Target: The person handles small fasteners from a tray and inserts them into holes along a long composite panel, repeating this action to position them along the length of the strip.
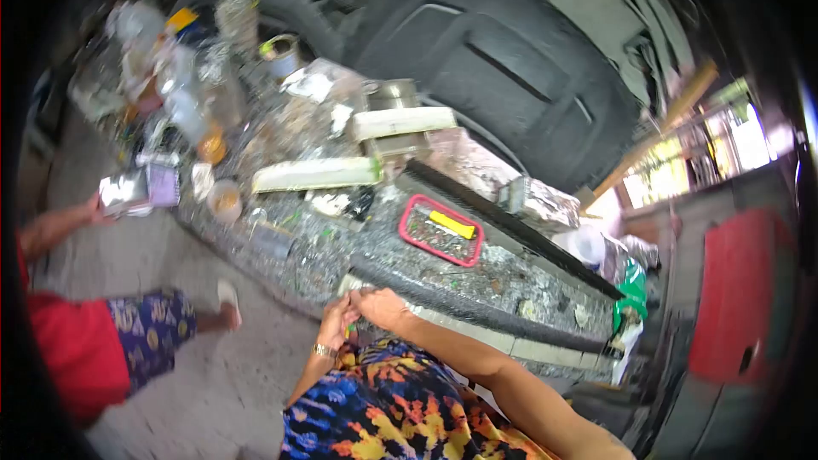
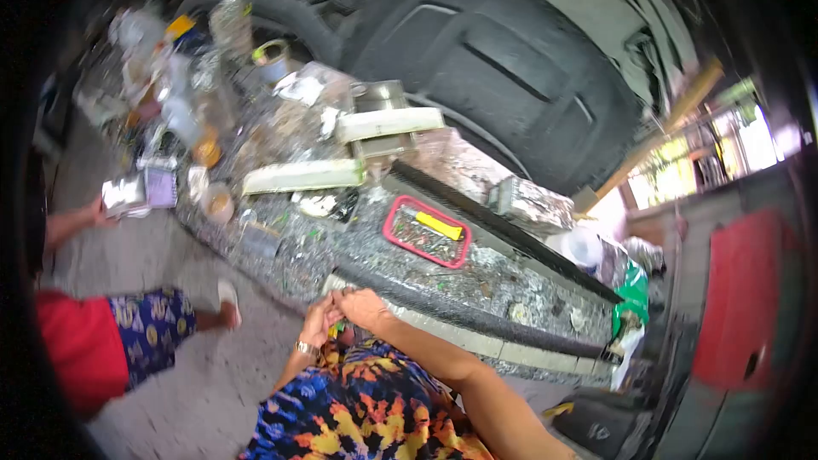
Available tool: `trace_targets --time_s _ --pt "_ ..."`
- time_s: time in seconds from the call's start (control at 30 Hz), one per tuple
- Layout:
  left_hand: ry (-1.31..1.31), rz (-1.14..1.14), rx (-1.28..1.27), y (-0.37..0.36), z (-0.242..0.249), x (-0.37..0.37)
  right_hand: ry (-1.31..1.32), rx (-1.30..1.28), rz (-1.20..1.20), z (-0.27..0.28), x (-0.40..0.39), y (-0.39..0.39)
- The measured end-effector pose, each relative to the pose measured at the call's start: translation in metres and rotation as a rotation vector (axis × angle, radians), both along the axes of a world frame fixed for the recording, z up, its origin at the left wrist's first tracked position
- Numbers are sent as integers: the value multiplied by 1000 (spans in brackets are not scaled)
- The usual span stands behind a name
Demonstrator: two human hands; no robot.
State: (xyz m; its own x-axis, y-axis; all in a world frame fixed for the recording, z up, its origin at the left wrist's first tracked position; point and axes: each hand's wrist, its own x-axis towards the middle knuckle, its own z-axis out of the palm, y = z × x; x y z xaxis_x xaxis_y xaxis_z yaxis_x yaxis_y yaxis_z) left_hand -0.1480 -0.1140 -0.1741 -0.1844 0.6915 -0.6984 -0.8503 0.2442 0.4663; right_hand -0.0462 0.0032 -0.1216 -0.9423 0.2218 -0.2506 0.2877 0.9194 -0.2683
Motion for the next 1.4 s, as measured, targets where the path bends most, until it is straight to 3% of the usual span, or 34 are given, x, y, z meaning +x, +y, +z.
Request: trace_targets --time_s 0.13,0.23,0.37,0.53,0.6,0.67,0.7,0.83,0.97,1.07,1.2,1.4 --pt "-5 -28 7 0 -6 -4 -151 -15 82 11 0 12" --pt "-23 -69 19 1 -7 -6 -19 34 -83 35 5 4" --pt "9 -85 3 4 7 -5 58 -42 -43 10 3 1" --pt "13 -166 43 -3 -7 -12 26 -91 -83 24 5 9" --pt "24 -85 18 3 7 -4 -134 -228 -248 48 14 27" --pt "20 -95 -35 4 4 -6 193 -216 -535 36 39 58" --pt "16 -98 -82 3 2 -7 137 -179 -710 40 53 82" --pt "-19 -88 -107 5 9 -8 212 -109 -843 16 100 168" --pt "-33 -109 -93 8 -1 -7 291 -162 -641 4 91 188" --pt "-39 -122 -89 0 3 -10 309 -299 -341 58 38 124" --pt "-36 -50 -71 -1 3 -9 222 -316 86 51 13 49" --pt "-17 -52 -33 3 9 -7 190 -311 33 0 9 21"
